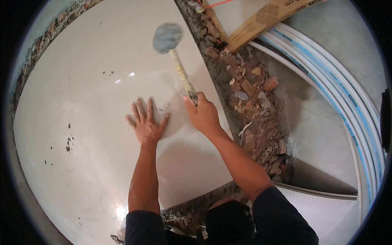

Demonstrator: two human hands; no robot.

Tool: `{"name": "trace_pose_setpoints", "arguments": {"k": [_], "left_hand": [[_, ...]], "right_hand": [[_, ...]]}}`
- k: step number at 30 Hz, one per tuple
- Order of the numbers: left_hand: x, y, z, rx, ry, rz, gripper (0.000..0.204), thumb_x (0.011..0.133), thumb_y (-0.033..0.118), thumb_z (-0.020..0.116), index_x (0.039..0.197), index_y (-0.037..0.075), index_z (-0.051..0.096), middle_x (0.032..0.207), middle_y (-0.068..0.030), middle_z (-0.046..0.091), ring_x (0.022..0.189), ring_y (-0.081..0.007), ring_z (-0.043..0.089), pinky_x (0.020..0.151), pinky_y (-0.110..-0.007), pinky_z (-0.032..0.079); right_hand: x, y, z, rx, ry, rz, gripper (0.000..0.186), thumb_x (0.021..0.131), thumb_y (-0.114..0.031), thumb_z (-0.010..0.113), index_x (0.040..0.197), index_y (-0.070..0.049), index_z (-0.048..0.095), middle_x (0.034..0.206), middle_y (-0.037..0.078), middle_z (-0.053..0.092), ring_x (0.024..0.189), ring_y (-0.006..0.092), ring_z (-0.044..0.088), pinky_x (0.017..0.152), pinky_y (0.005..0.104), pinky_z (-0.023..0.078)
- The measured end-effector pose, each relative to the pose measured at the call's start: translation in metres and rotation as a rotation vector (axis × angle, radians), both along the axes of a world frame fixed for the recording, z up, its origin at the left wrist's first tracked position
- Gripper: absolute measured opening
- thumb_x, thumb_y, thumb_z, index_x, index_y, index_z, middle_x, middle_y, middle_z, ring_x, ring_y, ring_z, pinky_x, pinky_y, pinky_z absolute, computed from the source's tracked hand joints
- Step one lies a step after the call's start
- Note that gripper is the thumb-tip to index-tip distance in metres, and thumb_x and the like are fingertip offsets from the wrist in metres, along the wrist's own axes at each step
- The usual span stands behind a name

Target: The person spreads cement on the floor with a trowel, places a white tile, and taps it with a rubber mallet to secure it. The person repeats this process for multiple tiles, ensuring each is properly aligned and set.

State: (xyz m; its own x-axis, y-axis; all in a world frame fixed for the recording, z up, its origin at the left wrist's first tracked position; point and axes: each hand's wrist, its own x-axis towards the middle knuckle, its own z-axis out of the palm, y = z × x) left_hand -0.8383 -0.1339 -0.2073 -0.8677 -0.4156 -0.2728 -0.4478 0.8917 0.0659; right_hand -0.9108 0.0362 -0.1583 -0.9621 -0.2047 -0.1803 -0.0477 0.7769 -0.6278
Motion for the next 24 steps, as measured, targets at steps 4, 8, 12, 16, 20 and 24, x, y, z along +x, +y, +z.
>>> {"name": "trace_pose_setpoints", "arguments": {"k": [4, 8, 12, 16, 20, 24], "left_hand": [[0.001, 0.0, 0.002, 0.024, -0.015, -0.003, 0.083, 0.085, 0.072, 0.042, 0.153, 0.029, 0.019, 0.16, -0.0062, 0.009, 0.147, -0.0272, 0.003, 0.117, -0.056, 0.001], [0.004, 0.002, 0.002, 0.014, 0.006, -0.007, 0.084, 0.085, 0.072, 0.042, 0.153, 0.028, 0.019, 0.16, -0.0067, 0.009, 0.148, -0.0273, 0.002, 0.117, -0.056, 0.0], [0.005, -0.001, -0.008, 0.004, 0.098, -0.025, 0.086, 0.084, 0.073, 0.043, 0.153, 0.028, 0.019, 0.16, -0.0068, 0.009, 0.148, -0.0275, 0.003, 0.117, -0.055, -0.001], [0.012, -0.007, -0.017, -0.029, 0.137, -0.045, 0.088, 0.083, 0.076, 0.042, 0.153, 0.028, 0.018, 0.16, -0.0071, 0.009, 0.148, -0.0284, 0.005, 0.116, -0.057, 0.001], [0.018, -0.006, -0.024, -0.039, 0.267, -0.144, 0.091, 0.08, 0.076, 0.046, 0.152, 0.028, 0.02, 0.159, -0.0078, 0.015, 0.147, -0.0284, 0.009, 0.114, -0.062, 0.005], [0.048, -0.015, -0.023, -0.16, 0.2, -0.454, 0.087, 0.08, 0.079, 0.042, 0.151, 0.032, 0.023, 0.159, -0.0005, 0.017, 0.147, -0.0222, 0.009, 0.118, -0.055, 0.005]], "right_hand": [[0.03, 0.027, -0.006, 0.233, -0.214, -0.003, 0.047, 0.094, -0.044, 0.053, 0.1, 0.003, 0.054, 0.073, 0.024, 0.064, 0.073, 0.0432, 0.065, 0.066, 0.0498, 0.051], [0.074, 0.067, -0.003, 0.097, -0.255, -0.083, 0.055, 0.094, -0.045, 0.052, 0.11, 0.008, 0.054, 0.08, 0.028, 0.064, 0.079, 0.0441, 0.065, 0.07, 0.0477, 0.05], [0.098, 0.084, 0.001, 0.183, -0.443, -0.146, 0.059, 0.094, -0.044, 0.054, 0.12, 0.009, 0.052, 0.089, 0.029, 0.065, 0.088, 0.0422, 0.065, 0.077, 0.0439, 0.051], [0.112, 0.094, 0.022, 0.133, -0.194, -0.214, 0.044, 0.094, -0.037, 0.056, 0.11, 0.003, 0.056, 0.074, 0.021, 0.064, 0.07, 0.0385, 0.064, 0.065, 0.0441, 0.05], [0.129, 0.106, 0.073, -0.159, 0.176, -0.166, 0.032, 0.094, -0.029, 0.058, 0.106, 0.001, 0.057, 0.07, 0.011, 0.06, 0.058, 0.0207, 0.056, 0.056, 0.0357, 0.047], [0.141, 0.111, 0.121, -0.31, 0.234, -0.239, 0.027, 0.097, -0.026, 0.054, 0.105, 0.0, 0.057, 0.07, 0.0, 0.05, 0.058, 0.0094, 0.05, 0.054, 0.0265, 0.041]]}}
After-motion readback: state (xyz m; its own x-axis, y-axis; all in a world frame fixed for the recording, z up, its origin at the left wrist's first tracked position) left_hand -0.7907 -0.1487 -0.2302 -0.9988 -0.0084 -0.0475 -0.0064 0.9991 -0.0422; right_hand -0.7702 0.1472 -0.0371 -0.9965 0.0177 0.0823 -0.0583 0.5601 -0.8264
